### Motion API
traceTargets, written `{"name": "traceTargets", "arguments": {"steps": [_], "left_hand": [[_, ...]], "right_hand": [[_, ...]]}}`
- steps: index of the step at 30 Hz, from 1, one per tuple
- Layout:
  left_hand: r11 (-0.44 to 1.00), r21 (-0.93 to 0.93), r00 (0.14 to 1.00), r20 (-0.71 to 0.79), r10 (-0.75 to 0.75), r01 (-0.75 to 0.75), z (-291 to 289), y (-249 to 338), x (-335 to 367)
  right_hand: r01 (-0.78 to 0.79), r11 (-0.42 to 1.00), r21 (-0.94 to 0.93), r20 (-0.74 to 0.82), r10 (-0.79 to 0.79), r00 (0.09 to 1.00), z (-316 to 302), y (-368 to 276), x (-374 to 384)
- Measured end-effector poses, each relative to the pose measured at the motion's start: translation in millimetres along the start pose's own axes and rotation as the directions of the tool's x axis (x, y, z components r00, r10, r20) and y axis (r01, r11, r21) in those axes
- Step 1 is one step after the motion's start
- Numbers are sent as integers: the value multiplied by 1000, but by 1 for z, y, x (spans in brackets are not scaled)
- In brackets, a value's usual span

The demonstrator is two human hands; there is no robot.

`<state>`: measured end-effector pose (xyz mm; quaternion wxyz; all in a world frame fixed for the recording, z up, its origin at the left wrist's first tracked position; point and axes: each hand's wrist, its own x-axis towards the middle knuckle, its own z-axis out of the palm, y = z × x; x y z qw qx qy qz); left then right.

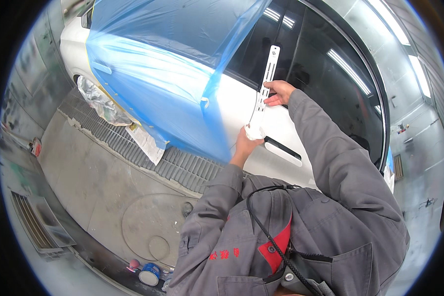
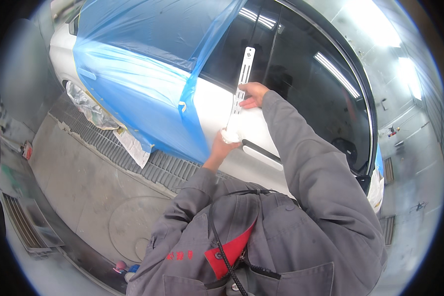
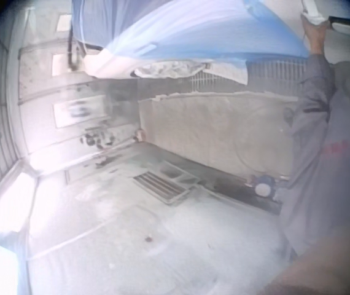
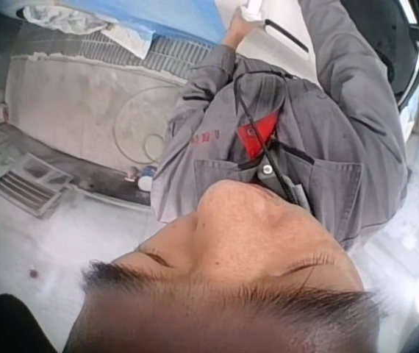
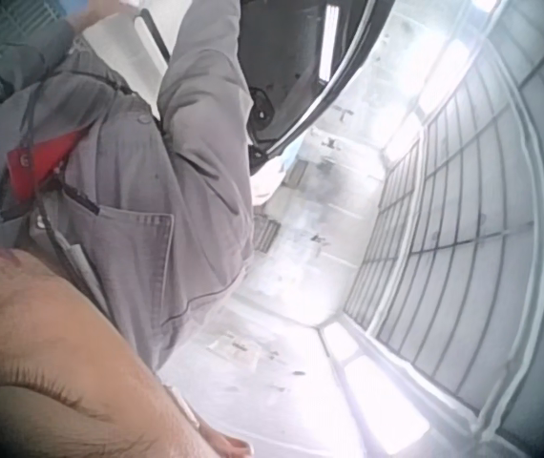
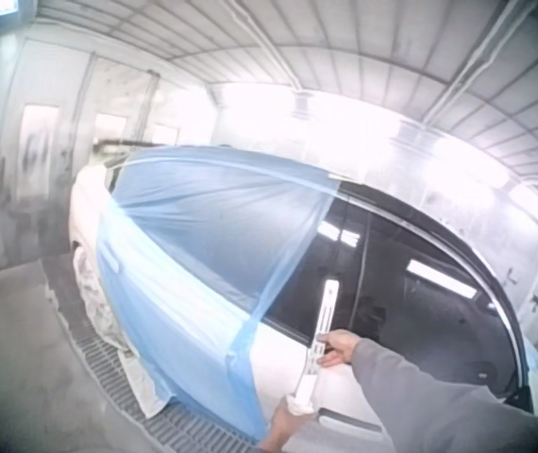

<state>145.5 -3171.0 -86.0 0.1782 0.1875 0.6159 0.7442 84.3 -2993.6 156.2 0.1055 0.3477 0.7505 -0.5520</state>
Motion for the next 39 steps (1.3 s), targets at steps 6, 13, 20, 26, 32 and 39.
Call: {"name": "traceTargets", "arguments": {"steps": [6, 13, 20, 26, 32, 39], "left_hand": [[999, -23, 997, 70, -41, 43, -4, 12, 0], [997, 58, 986, 154, -61, 53, -9, 10, 16], [998, 6, 966, 252, -57, 58, -18, 8, 30], [999, -50, 969, 248, 14, -2, -21, 24, 27], [997, -56, 954, 297, -36, 55, -25, 36, 26], [969, 243, 946, 322, -38, -43, -61, 55, -11]], "right_hand": [[2, 1000, -20, -48, -3, 999, 2, -6, -3], [8, 1000, -28, -46, -9, 999, 3, -19, -12], [5, 1000, -30, -77, -7, 997, -8, -23, -6], [-2, 1000, -27, -102, -1, 995, -5, -15, -2], [-7, 1000, -16, -93, 6, 996, -5, -16, -8], [143, 977, 157, -174, -115, 978, 48, 73, -71]]}}
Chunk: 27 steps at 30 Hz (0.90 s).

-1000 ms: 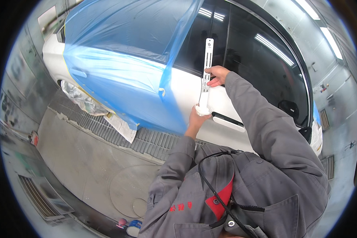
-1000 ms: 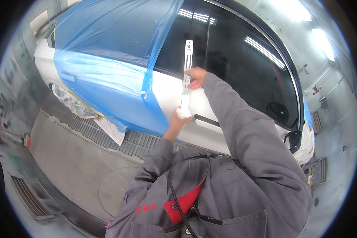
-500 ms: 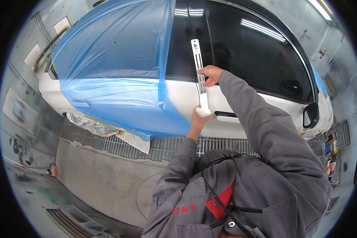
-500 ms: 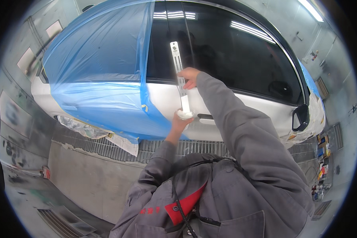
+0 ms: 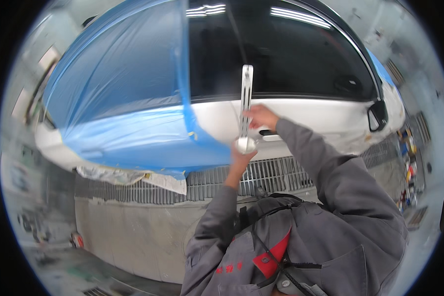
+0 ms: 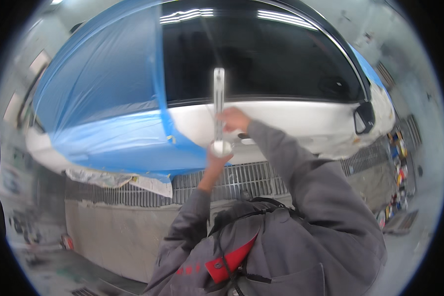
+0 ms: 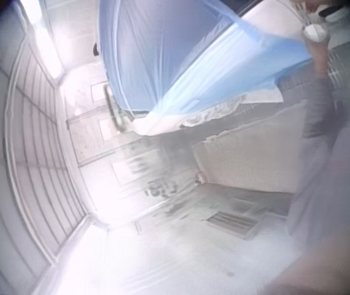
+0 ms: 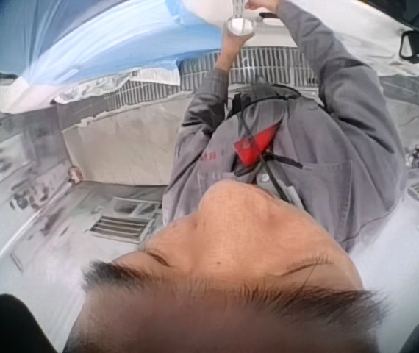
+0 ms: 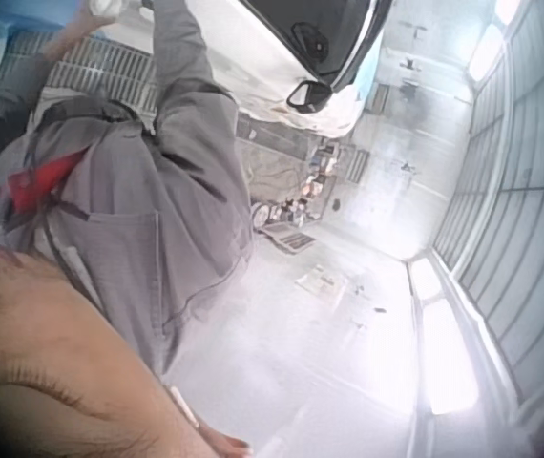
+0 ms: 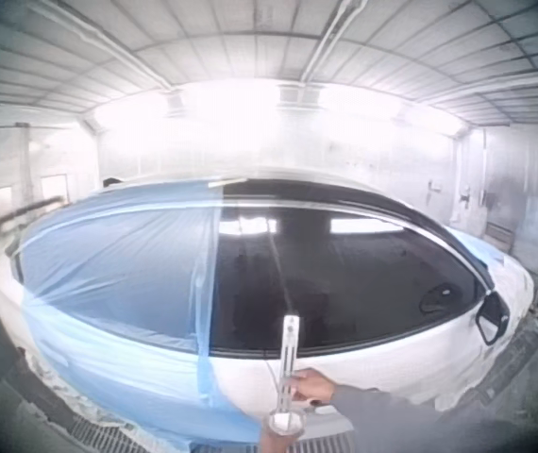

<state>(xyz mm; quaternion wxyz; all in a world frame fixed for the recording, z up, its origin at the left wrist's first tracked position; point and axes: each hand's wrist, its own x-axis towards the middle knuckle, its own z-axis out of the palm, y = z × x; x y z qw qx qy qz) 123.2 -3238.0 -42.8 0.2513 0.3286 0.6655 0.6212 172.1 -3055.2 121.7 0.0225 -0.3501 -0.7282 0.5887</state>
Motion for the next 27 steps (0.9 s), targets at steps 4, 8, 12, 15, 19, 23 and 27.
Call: {"name": "traceTargets", "arguments": {"steps": [4, 8, 12, 15, 19, 23, 27], "left_hand": [[994, -73, 975, 213, -64, 81, -15, 0, -71], [987, 158, 879, 464, -109, 39, 1, -8, -125], [940, 273, 764, 645, -22, -203, 56, 10, -149], [912, 298, 673, 739, -33, -283, 128, 39, -150], [921, 232, 531, 847, -33, -313, 256, 78, -165], [940, 138, 309, 950, -37, -311, 380, 97, -206], [972, -32, 16, 999, 36, -234, 484, 117, -254]], "right_hand": [[96, 982, -164, -36, -104, 994, 33, 106, -127], [350, 912, -215, -245, -397, 884, 58, 161, -228], [200, 893, -402, -286, -330, 899, 10, 182, -293], [90, 916, -391, -447, -274, 851, -43, 204, -342], [96, 954, -283, -703, -275, 656, -105, 247, -428], [2, 986, -166, -808, -137, 573, -148, 289, -510], [-108, 994, -30, -923, 14, 385, -176, 327, -580]]}}
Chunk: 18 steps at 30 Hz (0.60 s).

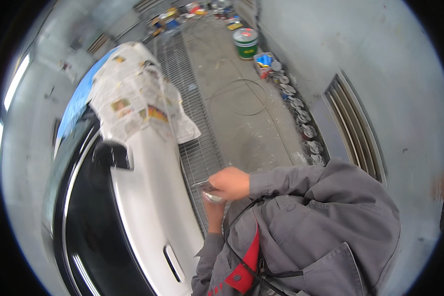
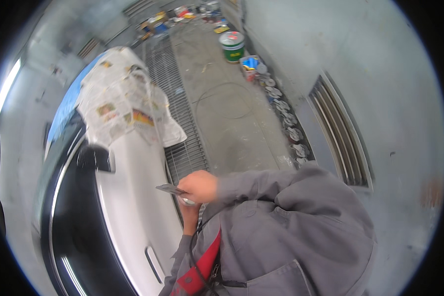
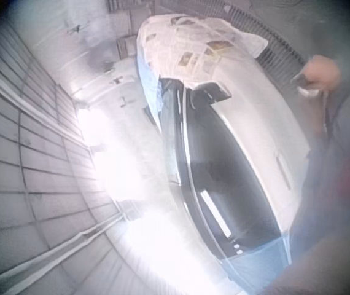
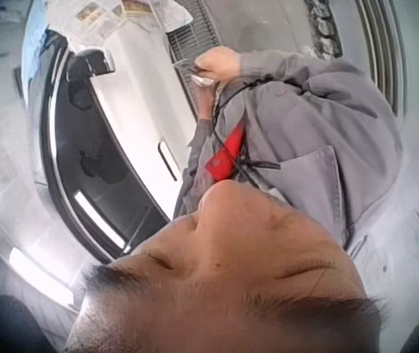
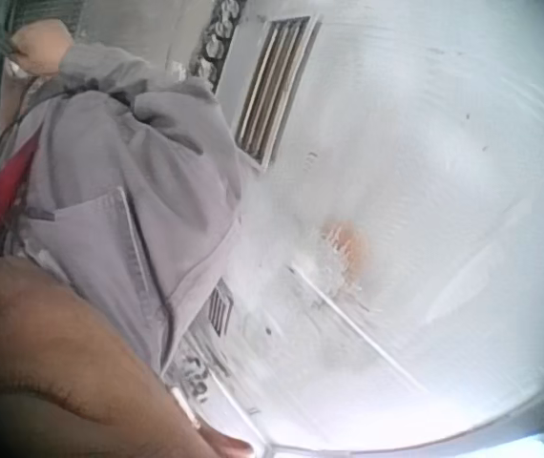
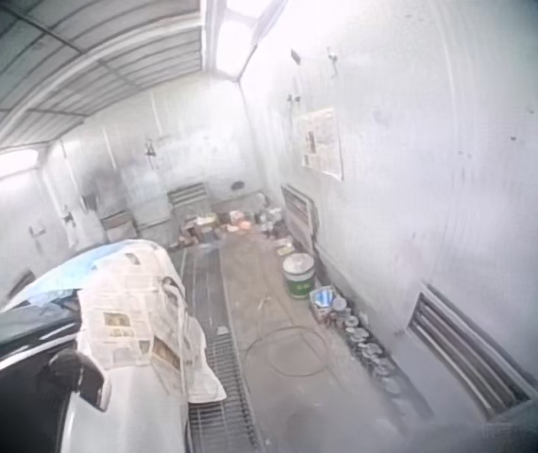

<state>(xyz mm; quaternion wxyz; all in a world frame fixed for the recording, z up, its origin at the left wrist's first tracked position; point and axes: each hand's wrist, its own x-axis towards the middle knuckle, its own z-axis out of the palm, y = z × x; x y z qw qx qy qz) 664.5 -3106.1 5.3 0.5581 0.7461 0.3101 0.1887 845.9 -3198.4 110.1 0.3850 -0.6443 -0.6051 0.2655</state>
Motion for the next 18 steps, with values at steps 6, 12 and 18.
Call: {"name": "traceTargets", "arguments": {"steps": [6, 12, 18], "left_hand": [[967, 214, 964, 251, 83, -139, 48, 26, 120], [985, 17, 842, 521, 136, -169, 74, 55, 216], [982, -56, 782, 597, 178, -180, 74, 82, 319]], "right_hand": [[-78, 993, -93, -350, 41, 936, -66, 36, -19], [-244, 957, -160, -594, 104, 798, -115, 61, 6], [-323, 939, 118, -669, 316, 673, -161, 87, 56]]}}
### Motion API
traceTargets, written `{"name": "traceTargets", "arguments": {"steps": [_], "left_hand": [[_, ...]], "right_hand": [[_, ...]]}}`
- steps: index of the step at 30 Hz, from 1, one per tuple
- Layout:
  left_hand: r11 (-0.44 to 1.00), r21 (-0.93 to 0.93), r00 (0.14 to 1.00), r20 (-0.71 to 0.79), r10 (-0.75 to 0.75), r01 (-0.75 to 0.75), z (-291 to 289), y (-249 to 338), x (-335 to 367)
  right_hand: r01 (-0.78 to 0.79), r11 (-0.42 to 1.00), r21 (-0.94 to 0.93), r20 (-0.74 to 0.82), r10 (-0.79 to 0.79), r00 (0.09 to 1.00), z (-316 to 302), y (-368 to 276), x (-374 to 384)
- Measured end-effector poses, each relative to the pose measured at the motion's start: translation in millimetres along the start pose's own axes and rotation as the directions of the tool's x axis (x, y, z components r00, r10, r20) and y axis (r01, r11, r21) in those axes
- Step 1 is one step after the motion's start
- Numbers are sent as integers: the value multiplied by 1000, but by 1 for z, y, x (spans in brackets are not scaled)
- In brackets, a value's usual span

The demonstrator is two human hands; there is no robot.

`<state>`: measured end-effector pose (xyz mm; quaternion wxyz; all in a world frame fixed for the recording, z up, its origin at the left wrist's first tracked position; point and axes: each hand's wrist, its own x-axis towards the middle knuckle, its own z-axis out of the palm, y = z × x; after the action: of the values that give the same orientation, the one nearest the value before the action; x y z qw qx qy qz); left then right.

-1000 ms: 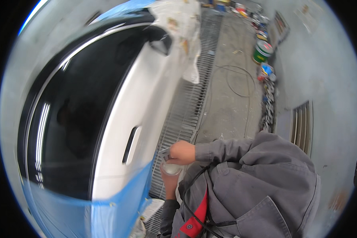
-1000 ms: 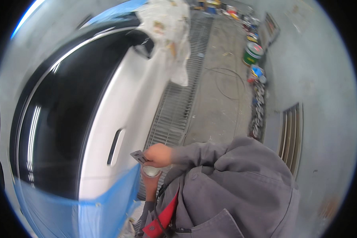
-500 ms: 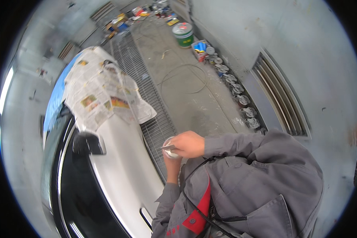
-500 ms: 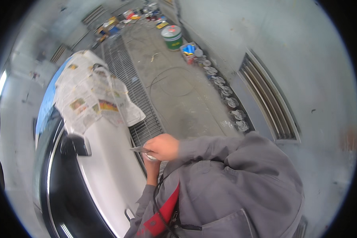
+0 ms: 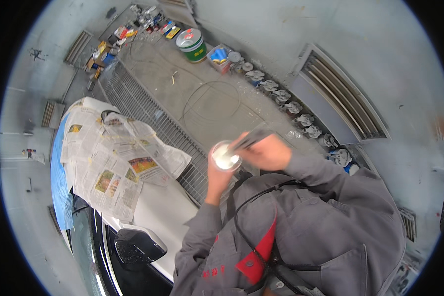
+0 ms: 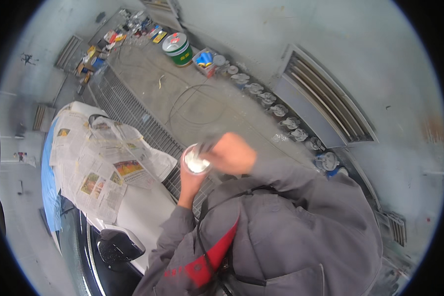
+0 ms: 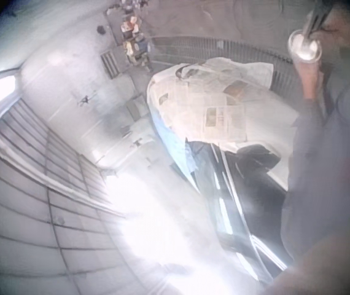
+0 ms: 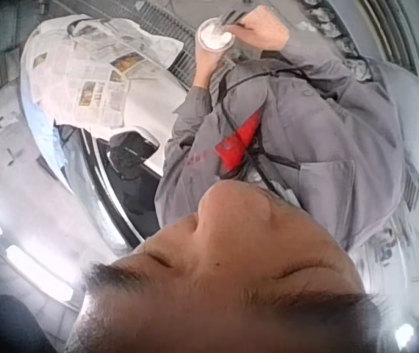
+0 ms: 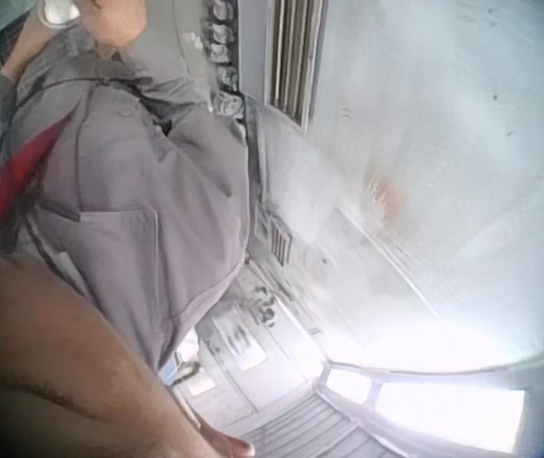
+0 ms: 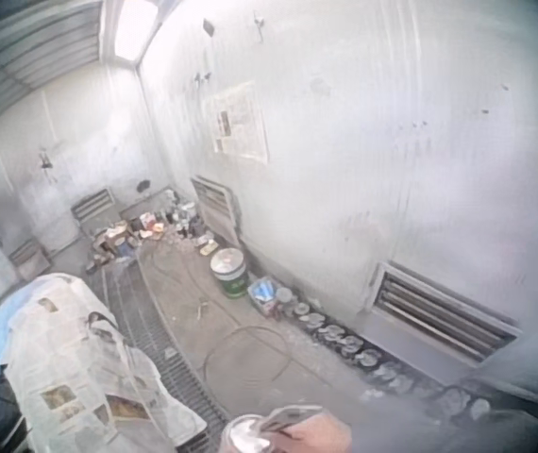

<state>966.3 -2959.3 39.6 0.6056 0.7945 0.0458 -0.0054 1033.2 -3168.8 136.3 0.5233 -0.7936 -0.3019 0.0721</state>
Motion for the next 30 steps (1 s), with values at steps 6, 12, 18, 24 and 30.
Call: {"name": "traceTargets", "arguments": {"steps": [6, 12, 18, 24, 30], "left_hand": [[993, -34, 976, 183, 116, -112, -38, -2, 94], [990, -11, 886, 446, 131, -141, -35, -23, 192], [993, 59, 846, 531, 53, -99, -59, -39, 332], [959, 209, 822, 569, 40, -192, -99, -8, 471], [995, 83, 787, 610, -98, 59, -96, 16, 588]], "right_hand": [[21, 987, -159, -24, -25, 999, -10, 4, 51], [-23, 993, -120, -185, 1, 983, -40, 46, 101], [14, 980, -199, -144, -43, 989, -25, 120, 210], [64, 991, -121, -347, -103, 932, -68, 150, 360], [-384, 923, 3, -431, 348, 832, -117, 183, 428]]}}
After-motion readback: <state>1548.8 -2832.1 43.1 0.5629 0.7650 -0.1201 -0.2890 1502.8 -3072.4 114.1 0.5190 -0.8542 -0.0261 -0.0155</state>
